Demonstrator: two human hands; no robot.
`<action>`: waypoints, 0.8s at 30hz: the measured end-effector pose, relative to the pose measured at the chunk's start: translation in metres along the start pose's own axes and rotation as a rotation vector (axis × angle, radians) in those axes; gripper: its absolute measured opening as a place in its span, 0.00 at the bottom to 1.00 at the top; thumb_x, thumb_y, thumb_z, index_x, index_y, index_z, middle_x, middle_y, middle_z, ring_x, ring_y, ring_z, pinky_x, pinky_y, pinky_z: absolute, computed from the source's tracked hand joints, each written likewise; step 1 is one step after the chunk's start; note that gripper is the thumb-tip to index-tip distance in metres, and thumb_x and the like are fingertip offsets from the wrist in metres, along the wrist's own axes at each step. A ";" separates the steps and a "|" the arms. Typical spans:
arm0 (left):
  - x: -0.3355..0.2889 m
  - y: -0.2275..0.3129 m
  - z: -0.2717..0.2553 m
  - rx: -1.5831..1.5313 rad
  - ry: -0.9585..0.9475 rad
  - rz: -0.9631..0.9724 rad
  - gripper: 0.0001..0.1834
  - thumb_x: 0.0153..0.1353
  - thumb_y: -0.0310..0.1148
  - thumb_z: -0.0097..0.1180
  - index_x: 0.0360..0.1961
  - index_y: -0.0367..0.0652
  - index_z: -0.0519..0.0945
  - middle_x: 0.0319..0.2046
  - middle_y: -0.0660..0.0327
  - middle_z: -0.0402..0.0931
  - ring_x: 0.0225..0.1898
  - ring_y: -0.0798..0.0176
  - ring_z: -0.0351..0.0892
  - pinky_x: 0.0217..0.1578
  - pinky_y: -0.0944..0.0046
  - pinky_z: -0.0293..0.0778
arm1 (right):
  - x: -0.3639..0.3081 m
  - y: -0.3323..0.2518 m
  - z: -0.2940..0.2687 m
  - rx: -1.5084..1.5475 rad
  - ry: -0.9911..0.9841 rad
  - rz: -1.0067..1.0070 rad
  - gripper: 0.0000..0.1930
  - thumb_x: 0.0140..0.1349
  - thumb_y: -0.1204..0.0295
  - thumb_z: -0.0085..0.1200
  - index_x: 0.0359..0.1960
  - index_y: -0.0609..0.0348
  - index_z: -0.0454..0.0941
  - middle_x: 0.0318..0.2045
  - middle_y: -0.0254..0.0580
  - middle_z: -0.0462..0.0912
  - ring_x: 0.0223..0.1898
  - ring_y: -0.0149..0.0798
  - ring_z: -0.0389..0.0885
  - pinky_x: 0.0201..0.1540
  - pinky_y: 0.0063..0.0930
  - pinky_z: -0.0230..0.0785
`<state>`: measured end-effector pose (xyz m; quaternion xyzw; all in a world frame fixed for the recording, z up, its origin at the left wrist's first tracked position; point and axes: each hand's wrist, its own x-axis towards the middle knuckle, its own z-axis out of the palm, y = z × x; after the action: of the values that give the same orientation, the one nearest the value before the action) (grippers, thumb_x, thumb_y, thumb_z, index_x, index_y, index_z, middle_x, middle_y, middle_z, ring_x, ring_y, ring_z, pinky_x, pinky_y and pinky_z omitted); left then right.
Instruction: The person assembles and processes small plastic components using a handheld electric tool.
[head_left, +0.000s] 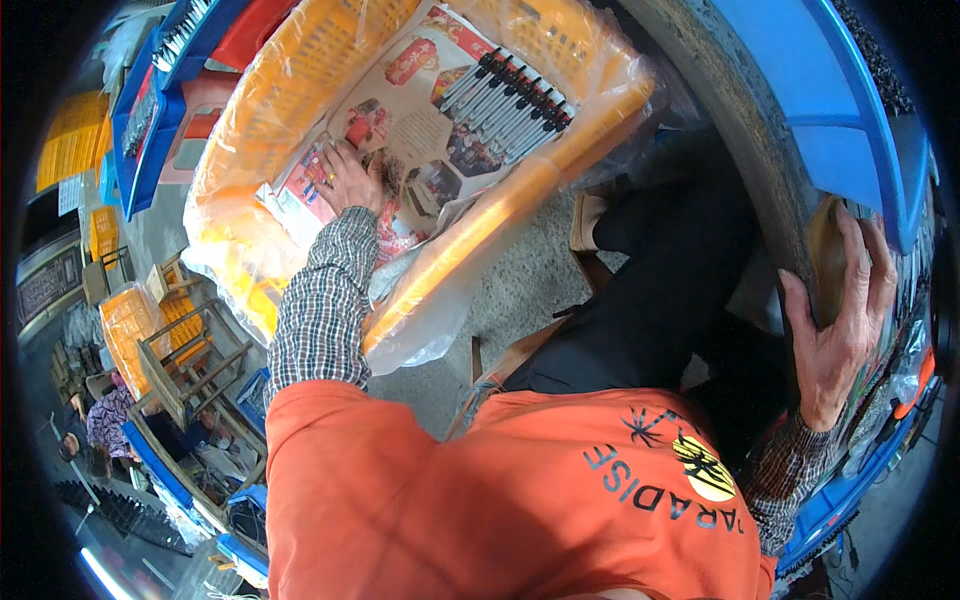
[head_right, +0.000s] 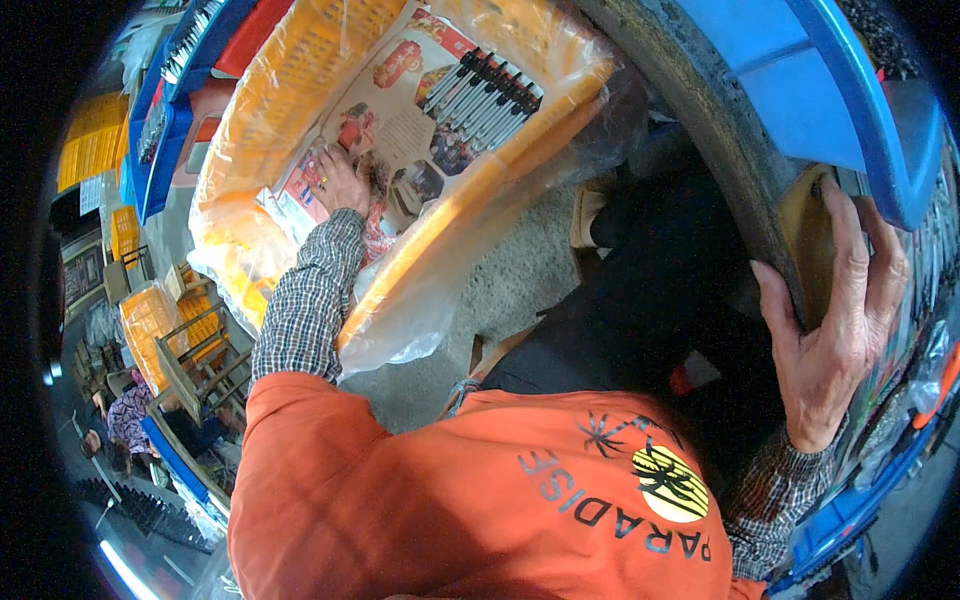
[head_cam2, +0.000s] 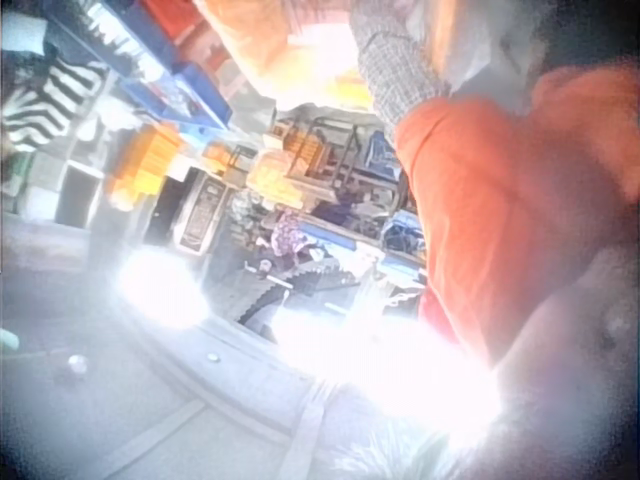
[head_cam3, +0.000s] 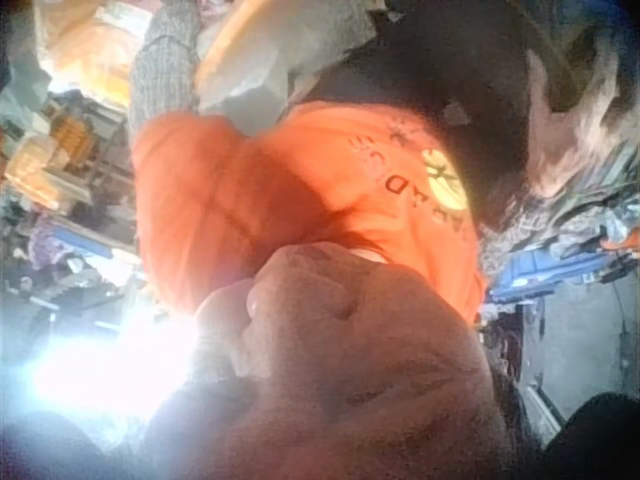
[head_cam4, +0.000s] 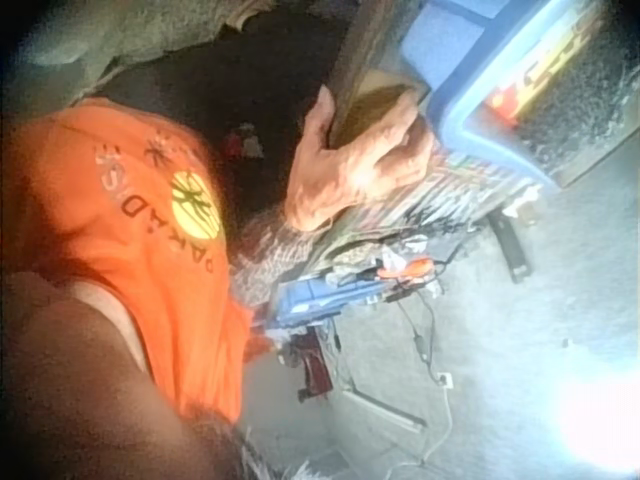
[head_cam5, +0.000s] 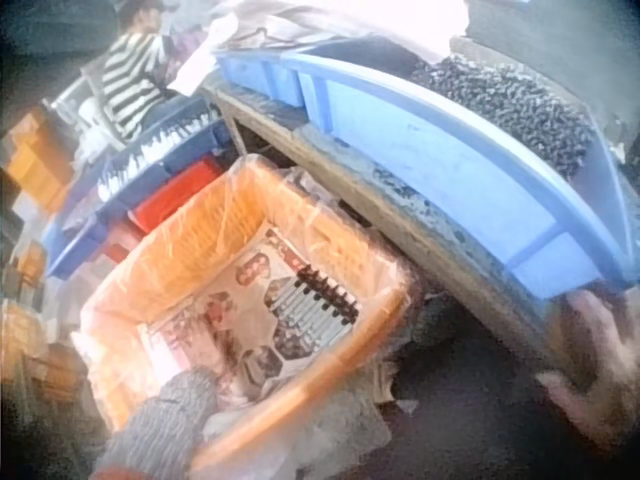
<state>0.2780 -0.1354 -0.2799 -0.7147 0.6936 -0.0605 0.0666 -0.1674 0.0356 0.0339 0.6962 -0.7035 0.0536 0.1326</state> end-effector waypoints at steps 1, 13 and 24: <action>-0.001 -0.003 0.001 0.017 0.036 -0.006 0.39 0.59 0.55 0.39 0.63 0.38 0.50 0.65 0.49 0.41 0.66 0.47 0.39 0.59 0.37 0.37 | 0.000 0.000 0.000 0.002 0.004 -0.006 0.33 0.40 0.73 0.65 0.53 0.54 0.69 0.50 0.49 0.69 0.53 0.49 0.66 0.55 0.39 0.59; -0.013 -0.007 0.012 -0.101 0.028 -0.127 0.42 0.58 0.58 0.39 0.63 0.36 0.49 0.66 0.50 0.37 0.68 0.52 0.32 0.59 0.37 0.37 | -0.002 0.003 -0.001 -0.065 -0.003 -0.012 0.33 0.40 0.72 0.65 0.54 0.54 0.69 0.51 0.49 0.69 0.54 0.49 0.65 0.56 0.39 0.59; -0.019 -0.007 -0.019 -0.091 -0.075 -0.114 0.43 0.58 0.57 0.41 0.63 0.36 0.47 0.66 0.49 0.36 0.67 0.50 0.33 0.60 0.39 0.38 | -0.004 0.005 0.004 -0.041 0.022 -0.032 0.32 0.40 0.73 0.65 0.53 0.54 0.69 0.50 0.48 0.69 0.54 0.49 0.65 0.56 0.38 0.59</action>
<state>0.2804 -0.1167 -0.2597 -0.7570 0.6509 -0.0056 0.0564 -0.1726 0.0383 0.0301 0.7038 -0.6917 0.0447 0.1556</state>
